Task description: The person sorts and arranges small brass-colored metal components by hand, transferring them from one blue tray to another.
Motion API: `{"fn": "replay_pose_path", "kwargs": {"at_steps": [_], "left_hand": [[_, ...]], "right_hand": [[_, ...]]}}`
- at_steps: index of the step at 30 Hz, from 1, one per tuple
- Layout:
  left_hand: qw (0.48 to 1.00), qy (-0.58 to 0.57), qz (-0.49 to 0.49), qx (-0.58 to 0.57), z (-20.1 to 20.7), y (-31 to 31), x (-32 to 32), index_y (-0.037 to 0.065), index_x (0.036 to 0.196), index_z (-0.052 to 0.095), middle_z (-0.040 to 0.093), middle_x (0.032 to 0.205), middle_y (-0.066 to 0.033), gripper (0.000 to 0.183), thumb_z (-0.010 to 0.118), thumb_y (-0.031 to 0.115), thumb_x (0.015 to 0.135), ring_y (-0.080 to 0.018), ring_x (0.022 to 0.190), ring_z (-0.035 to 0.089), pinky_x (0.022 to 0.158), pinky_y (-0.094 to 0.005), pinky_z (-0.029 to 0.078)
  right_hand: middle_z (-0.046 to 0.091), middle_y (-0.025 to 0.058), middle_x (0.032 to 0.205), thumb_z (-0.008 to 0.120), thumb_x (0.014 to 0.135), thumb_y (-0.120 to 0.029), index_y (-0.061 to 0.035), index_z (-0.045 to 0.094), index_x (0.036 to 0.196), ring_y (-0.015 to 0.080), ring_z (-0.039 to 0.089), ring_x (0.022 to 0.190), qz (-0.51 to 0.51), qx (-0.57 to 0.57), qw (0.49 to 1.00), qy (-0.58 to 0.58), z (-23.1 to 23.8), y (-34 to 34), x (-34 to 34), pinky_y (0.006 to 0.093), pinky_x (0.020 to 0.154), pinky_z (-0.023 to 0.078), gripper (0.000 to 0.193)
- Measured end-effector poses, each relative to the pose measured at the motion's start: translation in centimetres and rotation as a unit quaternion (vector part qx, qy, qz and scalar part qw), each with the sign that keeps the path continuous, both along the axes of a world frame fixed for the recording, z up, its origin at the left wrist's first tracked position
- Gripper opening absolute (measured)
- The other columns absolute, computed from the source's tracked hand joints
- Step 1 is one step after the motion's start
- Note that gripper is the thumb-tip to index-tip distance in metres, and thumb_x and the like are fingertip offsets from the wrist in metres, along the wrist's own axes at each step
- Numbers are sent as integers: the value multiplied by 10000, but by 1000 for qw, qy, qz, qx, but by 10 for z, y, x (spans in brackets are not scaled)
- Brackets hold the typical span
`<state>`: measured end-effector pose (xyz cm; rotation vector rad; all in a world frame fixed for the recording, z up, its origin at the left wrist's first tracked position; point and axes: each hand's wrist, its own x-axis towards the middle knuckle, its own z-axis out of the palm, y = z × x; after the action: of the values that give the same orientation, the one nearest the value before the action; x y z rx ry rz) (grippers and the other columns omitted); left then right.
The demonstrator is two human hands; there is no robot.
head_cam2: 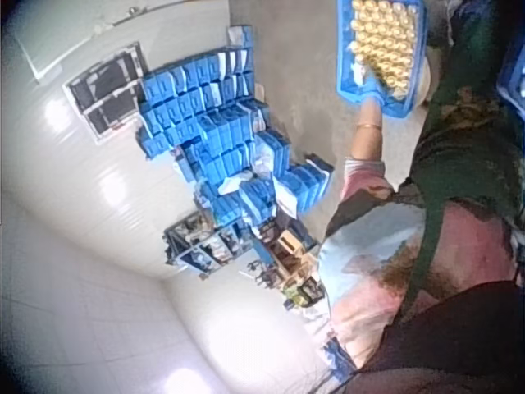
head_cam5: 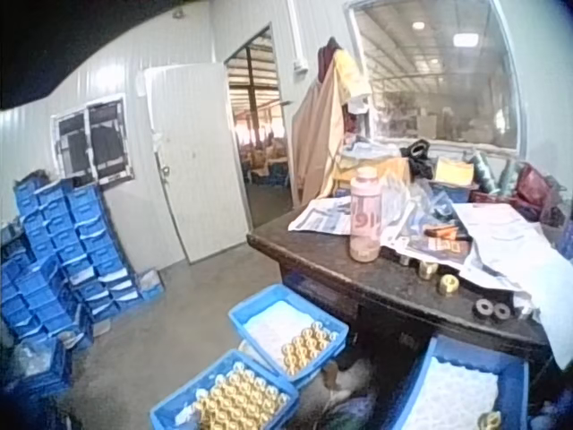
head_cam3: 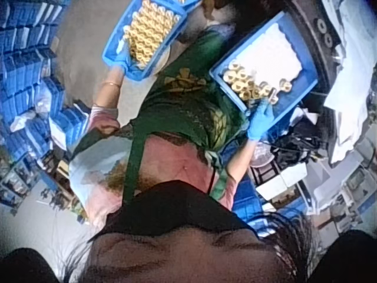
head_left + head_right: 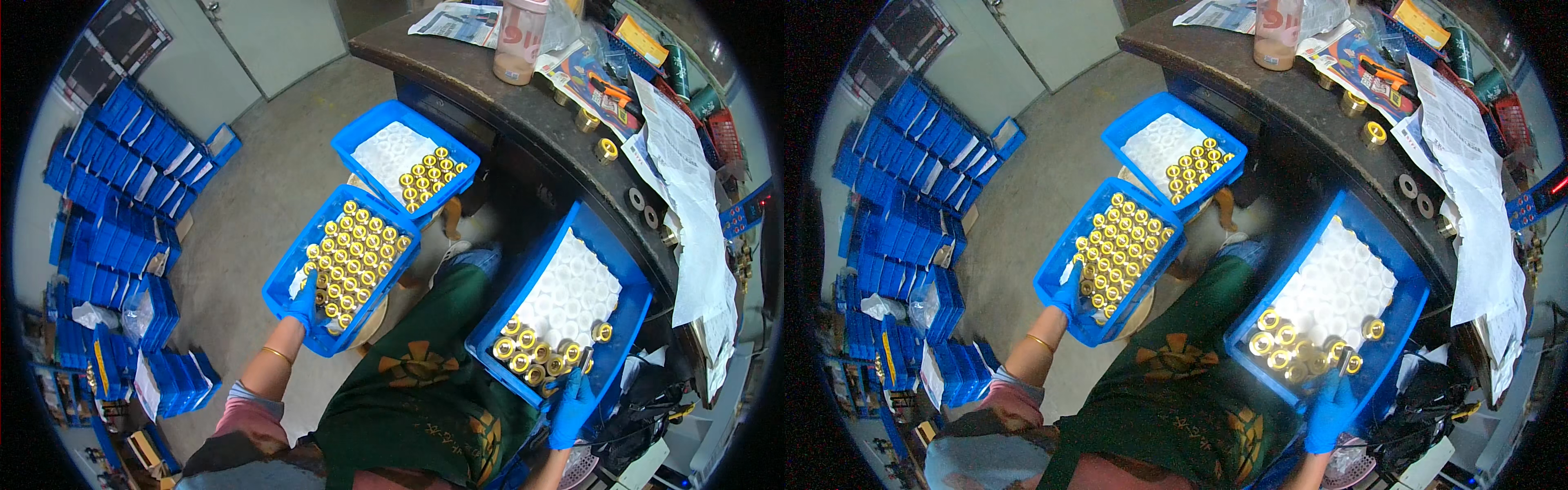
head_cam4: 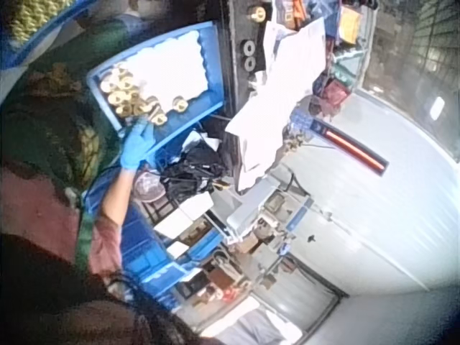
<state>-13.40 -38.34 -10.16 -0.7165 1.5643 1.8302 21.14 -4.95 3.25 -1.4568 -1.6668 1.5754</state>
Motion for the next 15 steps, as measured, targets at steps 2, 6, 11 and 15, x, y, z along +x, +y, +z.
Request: {"fn": "replay_pose_path", "kwargs": {"at_steps": [2,6,11,15], "left_hand": [[997,-54,20,60,19,11,7,126,1349,354,425,1332,-100,625,510,488,864,-290,1165,459,924,-425,434],[999,18,24,33,3,10,13,142,1374,310,404,1347,-111,645,525,469,861,-293,1179,443,967,-447,395],[843,372,-216,-323,16,16,13,24,1344,323,383,1337,-199,720,673,304,780,-314,1230,381,1010,-409,334],[677,591,-306,-314,123,128,47,27,1274,435,411,1312,-216,615,689,185,737,-344,1227,381,1017,-424,302]], "right_hand": [[567,76,584,450,937,-196,-17,539,761,127,476,370,1,-3,1000,4,1,-1,-2,248,332,364,266],[578,87,607,466,925,-176,-9,548,780,139,488,377,-13,-10,1000,0,3,-3,-3,262,332,371,236],[601,109,638,488,914,-173,-19,531,784,156,503,391,-19,-27,998,44,7,-2,4,272,350,390,206],[585,101,626,437,941,-322,-46,521,827,136,455,345,-59,0,988,143,2,-3,11,240,312,355,309]]}}
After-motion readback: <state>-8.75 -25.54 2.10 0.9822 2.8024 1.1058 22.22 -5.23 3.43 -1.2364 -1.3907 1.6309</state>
